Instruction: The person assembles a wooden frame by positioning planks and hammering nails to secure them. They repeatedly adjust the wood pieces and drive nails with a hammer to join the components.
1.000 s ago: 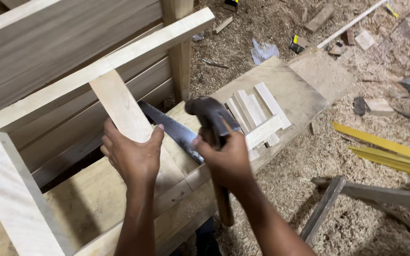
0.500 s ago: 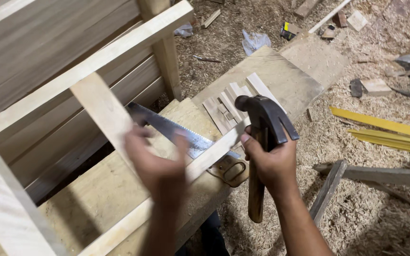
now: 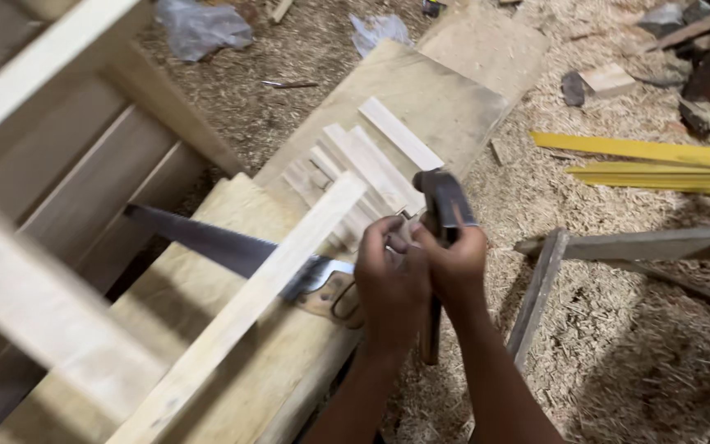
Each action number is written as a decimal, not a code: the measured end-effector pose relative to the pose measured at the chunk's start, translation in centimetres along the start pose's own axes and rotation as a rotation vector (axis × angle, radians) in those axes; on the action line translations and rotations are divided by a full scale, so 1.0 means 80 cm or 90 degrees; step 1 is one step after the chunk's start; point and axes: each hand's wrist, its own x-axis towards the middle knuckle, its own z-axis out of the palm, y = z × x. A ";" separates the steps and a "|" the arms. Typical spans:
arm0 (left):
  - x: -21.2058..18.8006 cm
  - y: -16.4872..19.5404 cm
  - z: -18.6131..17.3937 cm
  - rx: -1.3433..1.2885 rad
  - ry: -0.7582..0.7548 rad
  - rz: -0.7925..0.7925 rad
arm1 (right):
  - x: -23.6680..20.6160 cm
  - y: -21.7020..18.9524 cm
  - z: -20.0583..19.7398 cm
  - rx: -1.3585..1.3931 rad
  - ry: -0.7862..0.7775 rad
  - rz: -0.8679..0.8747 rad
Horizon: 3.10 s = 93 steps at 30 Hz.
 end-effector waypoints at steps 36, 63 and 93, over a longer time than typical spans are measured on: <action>0.175 -0.314 0.082 0.247 0.074 -0.331 | 0.199 0.174 0.005 -0.496 -0.114 0.121; -0.227 -0.033 -0.231 -0.008 -0.037 -0.224 | -0.358 0.042 0.019 -0.307 -0.065 0.070; -0.342 -0.046 -0.550 -0.134 0.463 -0.096 | -0.519 -0.038 0.279 -0.450 -0.501 -0.123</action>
